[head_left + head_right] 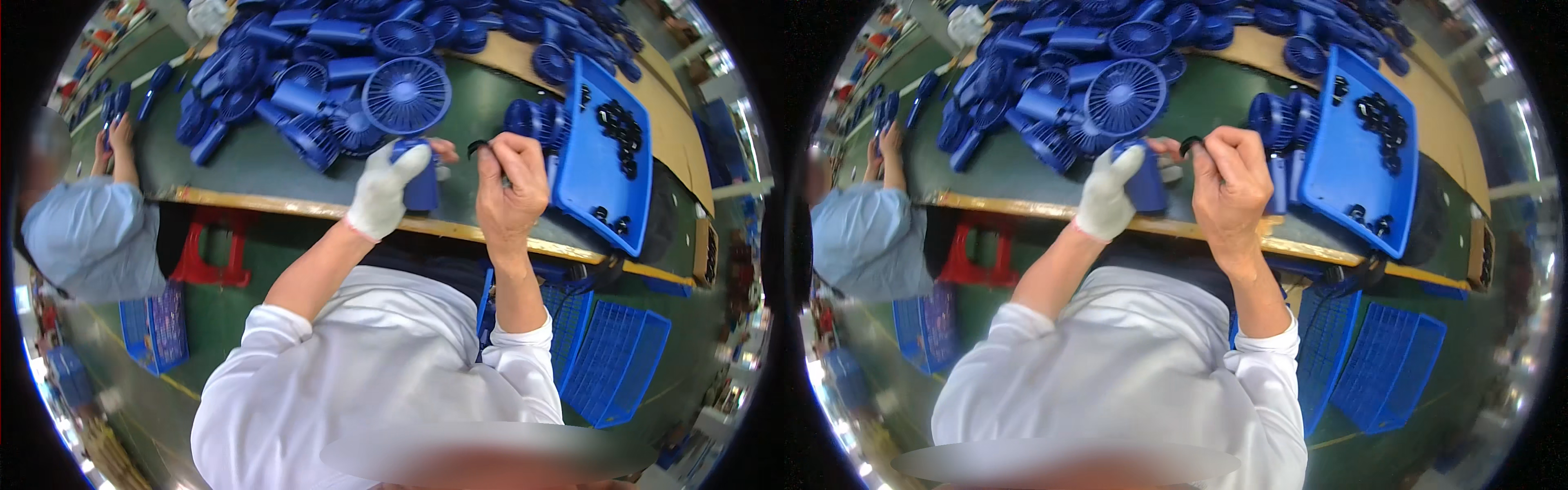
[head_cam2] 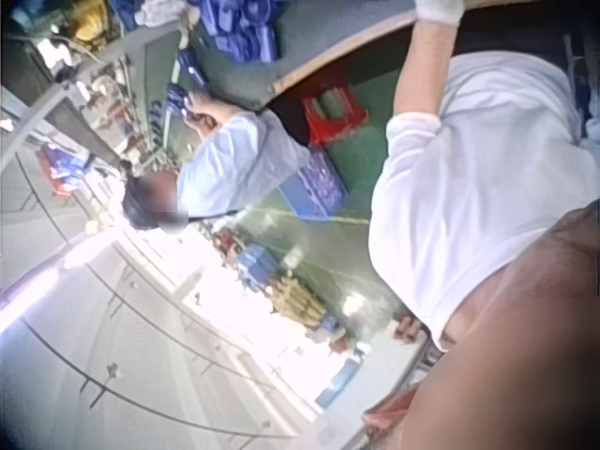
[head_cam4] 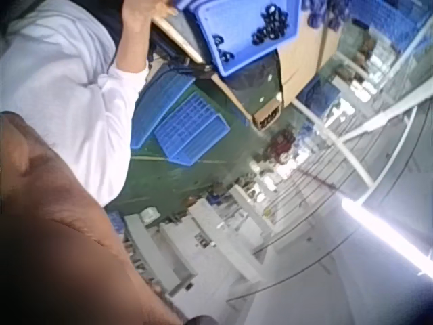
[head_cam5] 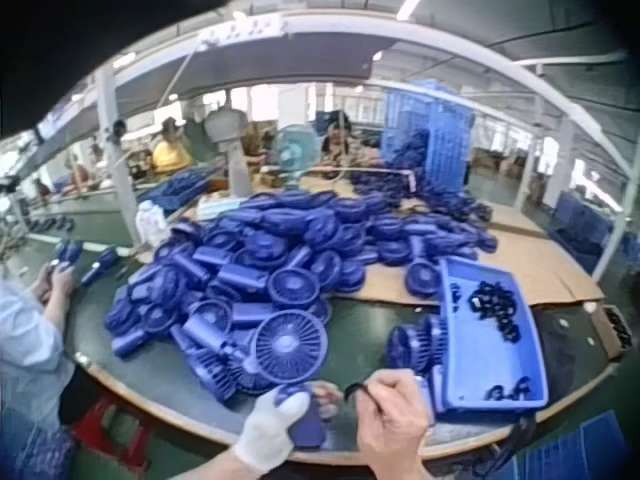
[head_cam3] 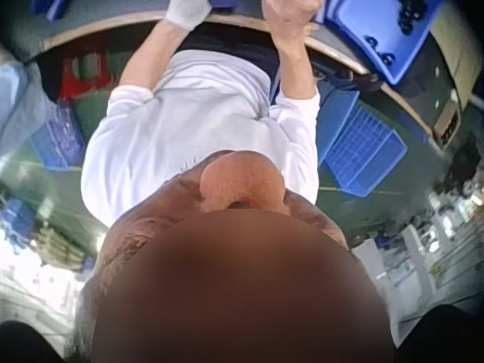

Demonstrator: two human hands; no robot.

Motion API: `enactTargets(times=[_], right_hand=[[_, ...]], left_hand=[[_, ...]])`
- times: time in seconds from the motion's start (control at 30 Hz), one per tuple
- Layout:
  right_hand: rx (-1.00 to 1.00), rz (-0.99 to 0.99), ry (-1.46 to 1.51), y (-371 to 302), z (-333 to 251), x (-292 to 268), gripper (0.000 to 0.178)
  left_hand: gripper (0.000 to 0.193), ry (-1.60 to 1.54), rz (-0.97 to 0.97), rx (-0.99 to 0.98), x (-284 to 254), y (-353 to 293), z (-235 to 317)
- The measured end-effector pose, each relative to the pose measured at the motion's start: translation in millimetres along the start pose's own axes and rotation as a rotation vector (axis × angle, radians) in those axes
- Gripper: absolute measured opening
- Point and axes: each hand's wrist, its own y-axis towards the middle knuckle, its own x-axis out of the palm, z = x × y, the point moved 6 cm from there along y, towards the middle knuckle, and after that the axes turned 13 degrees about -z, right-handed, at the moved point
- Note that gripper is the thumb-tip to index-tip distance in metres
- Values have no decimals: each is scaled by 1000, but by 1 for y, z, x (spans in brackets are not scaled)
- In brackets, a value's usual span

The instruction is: The person assembles portable fans by hand, picking up a fan body and a black clip, fitting the clip onto the fan, and placing the assembled unit into a blue crate.

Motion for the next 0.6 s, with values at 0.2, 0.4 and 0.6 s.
enactTargets(times=[0.2, 0.4, 0.6], right_hand=[[-363, -2, -437, 10, -24, 30, 23], [-523, -194, -415, -18, -32, 64, 28], [-110, -93, -80, -38, -11, 40, 20]], left_hand=[[55, -53, 18, -126, -1, -7, -5], [42, 280, 58, 53, -10, -11, 14], [31, 362, 99, -122, -15, -15, 13]])
